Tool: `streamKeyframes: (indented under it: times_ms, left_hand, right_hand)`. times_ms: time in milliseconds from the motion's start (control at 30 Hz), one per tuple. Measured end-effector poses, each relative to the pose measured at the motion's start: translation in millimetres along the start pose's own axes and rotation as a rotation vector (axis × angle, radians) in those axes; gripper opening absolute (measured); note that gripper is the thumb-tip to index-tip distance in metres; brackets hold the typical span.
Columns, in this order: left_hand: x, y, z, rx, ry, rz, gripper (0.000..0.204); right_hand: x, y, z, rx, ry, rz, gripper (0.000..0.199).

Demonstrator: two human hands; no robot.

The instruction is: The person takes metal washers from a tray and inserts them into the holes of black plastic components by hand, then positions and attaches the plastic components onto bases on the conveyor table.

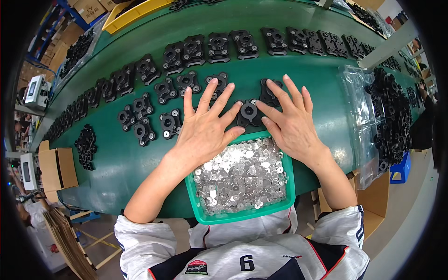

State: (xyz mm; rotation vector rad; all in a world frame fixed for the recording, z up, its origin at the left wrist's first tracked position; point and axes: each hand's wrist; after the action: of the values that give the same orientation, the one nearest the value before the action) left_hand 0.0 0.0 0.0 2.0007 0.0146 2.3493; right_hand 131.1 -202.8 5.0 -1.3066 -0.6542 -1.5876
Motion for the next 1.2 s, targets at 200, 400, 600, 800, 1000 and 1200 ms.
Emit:
streamKeyframes:
  times_ms: [200, 400, 600, 800, 1000, 1200]
  left_hand:
    - [-1.3, -0.4, -2.5, 0.017, 0.016, -0.021, 0.055]
    - [-6.0, -0.7, -2.5, 0.017, 0.095, -0.027, 0.055]
    - [-5.0, -0.7, -1.0, 0.037, 0.091, -0.044, 0.054]
    - [10.7, 42.8, -20.4, -0.121, 0.212, -0.163, 0.034]
    - [8.6, 84.9, -55.7, -0.203, 0.025, -0.413, 0.022]
    - [0.5, 86.2, -55.6, -0.203, 0.018, -0.47, 0.019]
  right_hand:
    - [-2.6, -3.0, 4.1, 0.034, 0.02, -0.045, 0.036]
    - [-3.6, -2.0, 7.7, 0.022, -0.018, -0.059, 0.036]
    - [-8.2, -1.2, 6.9, 0.025, 0.022, -0.096, 0.04]
    - [-8.2, 0.7, -2.4, -0.001, 0.092, -0.072, 0.042]
    - [24.9, -20.7, -48.9, 0.011, 0.039, 0.247, 0.027]
    - [30.2, -34.4, -81.8, 0.041, -0.075, 0.325, 0.018]
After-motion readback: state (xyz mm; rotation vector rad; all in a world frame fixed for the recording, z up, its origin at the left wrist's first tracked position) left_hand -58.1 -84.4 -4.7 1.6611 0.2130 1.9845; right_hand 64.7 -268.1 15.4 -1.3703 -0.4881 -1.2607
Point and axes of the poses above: each hand's wrist, its own z-axis towards the middle knuckle, its own x-axis out of the back of the hand, y = z × x, and after that the axes turned 1 degree about -y, right-handed
